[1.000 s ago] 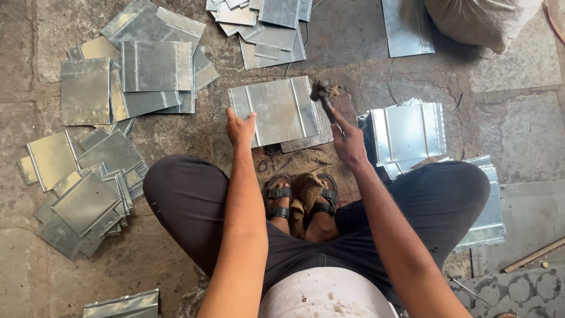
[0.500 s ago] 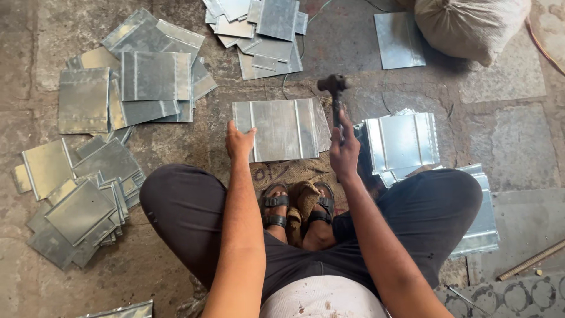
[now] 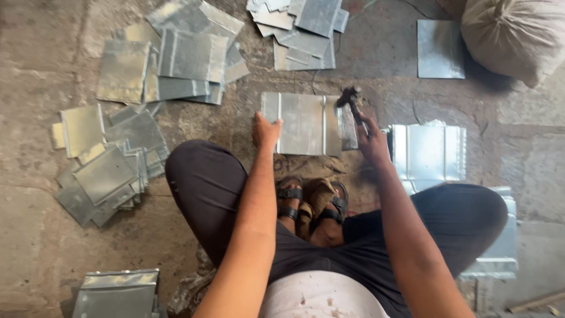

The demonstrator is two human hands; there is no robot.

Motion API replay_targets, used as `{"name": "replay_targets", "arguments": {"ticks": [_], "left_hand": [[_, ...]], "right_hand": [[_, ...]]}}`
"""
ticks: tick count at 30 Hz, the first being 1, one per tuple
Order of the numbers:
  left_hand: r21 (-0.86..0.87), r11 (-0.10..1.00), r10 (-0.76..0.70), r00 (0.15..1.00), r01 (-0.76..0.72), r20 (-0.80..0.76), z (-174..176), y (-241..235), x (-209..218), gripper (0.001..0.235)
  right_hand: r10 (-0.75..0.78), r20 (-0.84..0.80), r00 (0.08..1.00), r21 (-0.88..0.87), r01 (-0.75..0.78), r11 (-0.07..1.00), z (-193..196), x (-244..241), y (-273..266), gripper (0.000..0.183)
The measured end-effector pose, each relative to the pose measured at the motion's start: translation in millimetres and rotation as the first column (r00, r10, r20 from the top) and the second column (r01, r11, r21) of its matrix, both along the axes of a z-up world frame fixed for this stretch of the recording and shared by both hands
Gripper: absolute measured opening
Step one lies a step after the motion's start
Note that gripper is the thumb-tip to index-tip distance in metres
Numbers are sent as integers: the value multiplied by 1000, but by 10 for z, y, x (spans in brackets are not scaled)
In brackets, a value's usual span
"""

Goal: The person flattens metal sheets using a hammer, striking different sections of the sheets to smooth them out and placing them in a stack.

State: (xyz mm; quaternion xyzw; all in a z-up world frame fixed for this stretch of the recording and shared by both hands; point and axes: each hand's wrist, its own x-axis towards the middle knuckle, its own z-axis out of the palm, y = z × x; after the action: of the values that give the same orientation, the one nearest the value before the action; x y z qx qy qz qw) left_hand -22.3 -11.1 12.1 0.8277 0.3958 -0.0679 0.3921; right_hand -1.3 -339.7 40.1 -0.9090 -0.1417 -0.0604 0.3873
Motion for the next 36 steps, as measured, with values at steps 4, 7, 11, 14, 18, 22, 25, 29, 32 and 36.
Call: {"name": "replay_targets", "arguments": {"ticks": [4, 7, 11, 14, 18, 22, 25, 29, 32, 36], "left_hand": [[19, 1000, 14, 996, -16, 85, -228, -80, -87, 72], [-3, 998, 64, 989, -64, 136, -232, -76, 91, 70], [-41, 987, 154, 987, -152, 36, -135, -135, 97, 69], [-26, 985, 171, 984, -170, 44, -61, -168, 145, 68], [37, 991, 125, 981, -131, 151, -124, -258, 188, 70], [27, 993, 108, 986, -112, 129, -231, -286, 247, 72], [-23, 991, 131, 987, -130, 93, -215, -260, 317, 76], [-6, 998, 69, 996, -69, 60, -196, -249, 309, 75], [9, 1000, 1, 996, -1, 88, -321, -195, 302, 79], [-27, 1000, 8, 985, -3, 170, -464, -131, 315, 97]], "right_hand": [[-243, -419, 875, -96, 223, 970, 138, -290, -78, 39], [-208, -375, 903, -15, 219, 976, 309, -599, 1, 39], [-70, -176, 982, 16, 74, 997, 413, -1001, 71, 43], [-179, -374, 910, -61, 169, 984, 633, -1033, 144, 47], [-233, -391, 890, 18, 261, 965, 873, -1154, 126, 51], [-209, -414, 886, 52, 252, 966, 715, -1220, 101, 52], [-103, -415, 904, 84, 151, 985, 400, -1159, 112, 54], [-69, -360, 931, 67, 99, 993, 223, -1201, 160, 55], [-194, -595, 780, -17, 229, 973, 348, -1188, 167, 58], [-106, -327, 939, 13, 117, 993, 429, -1194, 178, 58]]}}
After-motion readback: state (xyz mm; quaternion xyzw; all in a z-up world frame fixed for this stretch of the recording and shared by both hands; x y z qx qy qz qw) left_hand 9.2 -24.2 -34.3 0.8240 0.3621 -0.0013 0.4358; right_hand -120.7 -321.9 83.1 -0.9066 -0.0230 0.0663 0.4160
